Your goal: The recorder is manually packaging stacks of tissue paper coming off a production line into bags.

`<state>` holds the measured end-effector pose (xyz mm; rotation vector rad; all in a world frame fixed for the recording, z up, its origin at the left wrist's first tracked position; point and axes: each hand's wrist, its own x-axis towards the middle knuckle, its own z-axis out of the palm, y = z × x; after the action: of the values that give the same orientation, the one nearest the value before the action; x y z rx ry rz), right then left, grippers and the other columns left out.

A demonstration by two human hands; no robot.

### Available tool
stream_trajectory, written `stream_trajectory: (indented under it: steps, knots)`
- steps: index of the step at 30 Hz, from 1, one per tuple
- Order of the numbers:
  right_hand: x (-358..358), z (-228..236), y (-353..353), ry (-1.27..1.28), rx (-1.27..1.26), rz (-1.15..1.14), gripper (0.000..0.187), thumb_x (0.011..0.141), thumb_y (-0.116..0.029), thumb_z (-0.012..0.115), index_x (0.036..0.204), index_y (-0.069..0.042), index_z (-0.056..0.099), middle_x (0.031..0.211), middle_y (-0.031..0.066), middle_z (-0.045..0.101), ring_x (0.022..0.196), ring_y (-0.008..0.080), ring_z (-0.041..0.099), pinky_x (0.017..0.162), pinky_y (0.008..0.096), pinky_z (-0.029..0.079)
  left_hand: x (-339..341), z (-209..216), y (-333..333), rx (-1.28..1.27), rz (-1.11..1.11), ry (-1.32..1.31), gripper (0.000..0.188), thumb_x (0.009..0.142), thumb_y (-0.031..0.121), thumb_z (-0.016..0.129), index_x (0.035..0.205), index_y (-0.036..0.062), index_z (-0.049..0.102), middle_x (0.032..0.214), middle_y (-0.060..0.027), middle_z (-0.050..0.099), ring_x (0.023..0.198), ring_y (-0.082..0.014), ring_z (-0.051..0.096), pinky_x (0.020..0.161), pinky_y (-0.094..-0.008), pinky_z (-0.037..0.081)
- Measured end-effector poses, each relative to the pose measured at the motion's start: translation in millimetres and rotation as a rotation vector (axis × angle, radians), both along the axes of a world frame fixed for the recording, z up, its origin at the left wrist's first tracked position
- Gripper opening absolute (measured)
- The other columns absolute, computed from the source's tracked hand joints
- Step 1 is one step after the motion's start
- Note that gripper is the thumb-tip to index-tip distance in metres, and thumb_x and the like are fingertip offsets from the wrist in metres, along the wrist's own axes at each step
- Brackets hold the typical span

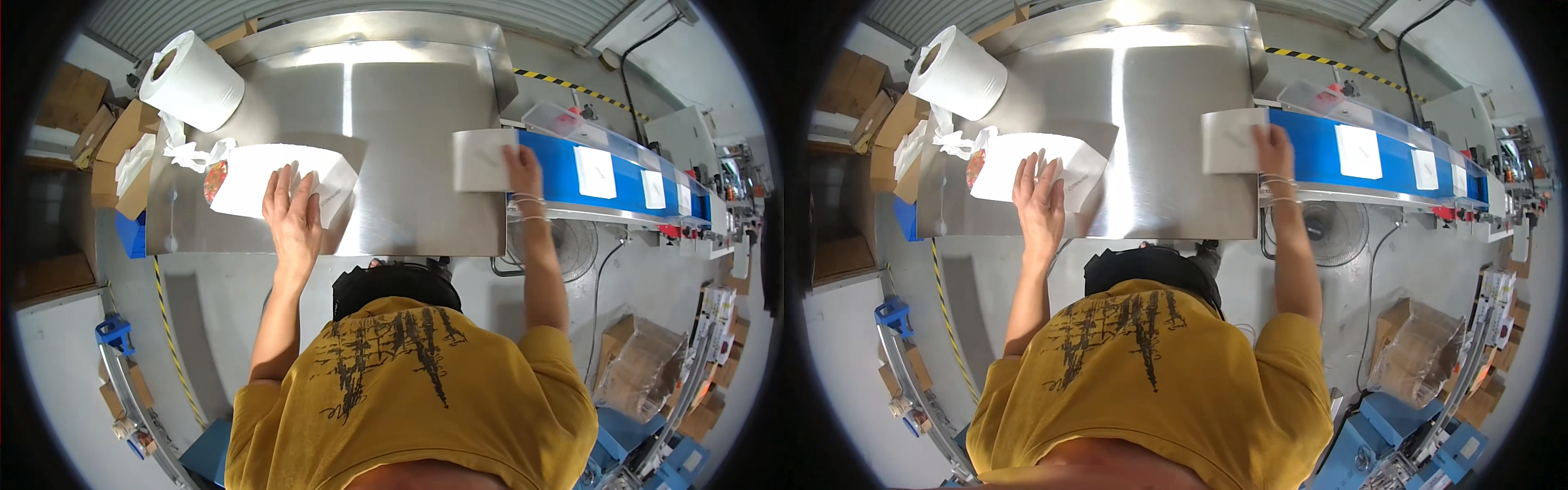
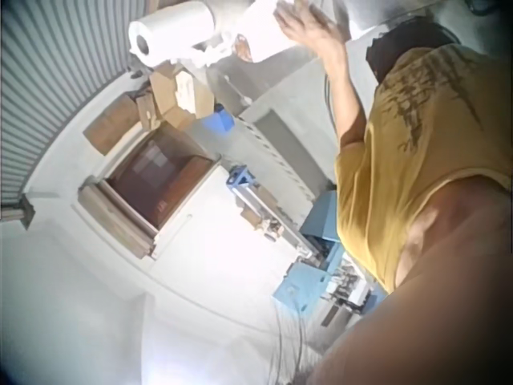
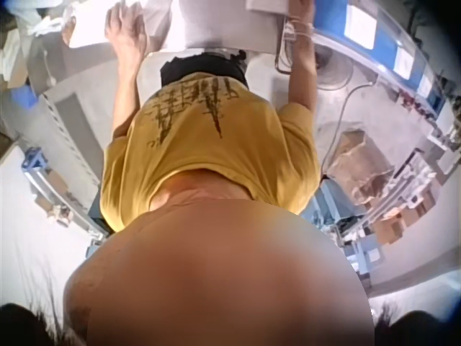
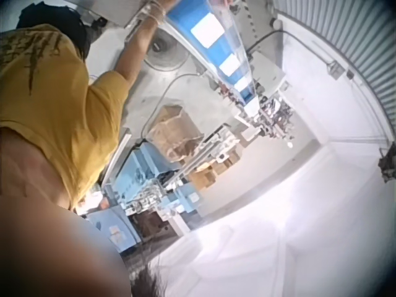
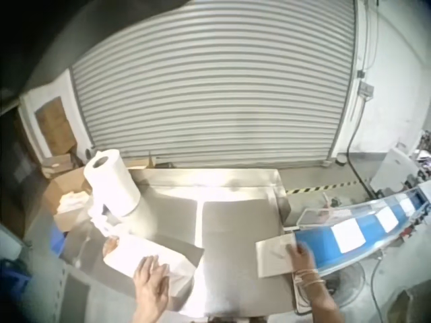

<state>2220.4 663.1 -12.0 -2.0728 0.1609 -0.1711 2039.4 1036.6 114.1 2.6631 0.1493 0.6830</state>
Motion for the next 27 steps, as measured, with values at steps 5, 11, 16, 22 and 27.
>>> stream_trajectory:
  steps: [5,11,16,22,27]
  knots:
    - [13.1,20.2,-55.0,-0.175,-0.367,-0.126,0.040,0.081,-0.034,0.071,0.104,-0.002,0.064,0.081,0.0103,0.064,0.070,0.0279,0.059,0.065,0.0359,0.048,0.8,-6.5,1.2,-0.015,0.000,-0.045,0.033,0.078,0.000,0.065,0.109,0.0105,0.067,0.134,-0.0156,0.048,0.129,-0.0394,0.038,0.105,-0.0493,0.030]
    - [-34.5,78.8,110.5,-0.292,-0.164,0.780,0.051,0.072,-0.016,0.074,0.119,-0.010,0.056,0.119,0.0123,0.057,0.107,0.0317,0.056,0.092,0.0412,0.044,0.4,1.1,0.3,0.037,-0.055,-0.012,0.033,0.074,0.000,0.065,0.104,0.0136,0.067,0.143,-0.0126,0.041,0.135,-0.0389,0.028,0.109,-0.0504,0.021]
    - [-40.2,66.3,196.6,-0.184,-0.003,1.126,0.055,0.074,-0.015,0.077,0.123,-0.008,0.053,0.132,0.0090,0.047,0.119,0.0259,0.046,0.100,0.0372,0.041,1.4,9.8,2.5,0.054,-0.149,-0.005,0.026,0.075,0.002,0.065,0.098,0.0127,0.068,0.144,-0.0121,0.039,0.136,-0.0394,0.027,0.109,-0.0506,0.021]
    - [-54.1,62.4,179.0,0.001,0.278,1.056,0.049,0.076,-0.016,0.078,0.117,-0.006,0.054,0.131,0.0078,0.047,0.119,0.0233,0.045,0.099,0.0361,0.040,0.7,9.3,7.7,-0.006,-0.135,0.010,0.023,0.074,0.012,0.072,0.096,0.0126,0.070,0.142,-0.0148,0.040,0.135,-0.0402,0.028,0.107,-0.0534,0.020]
    - [-61.4,78.6,179.0,0.144,0.258,0.743,0.044,0.075,-0.016,0.078,0.112,-0.005,0.057,0.121,0.0066,0.051,0.114,0.0214,0.049,0.096,0.0350,0.042,2.4,3.3,11.6,0.038,-0.183,-0.029,0.021,0.075,0.016,0.073,0.096,0.0112,0.071,0.140,-0.0147,0.042,0.133,-0.0401,0.030,0.105,-0.0523,0.022]
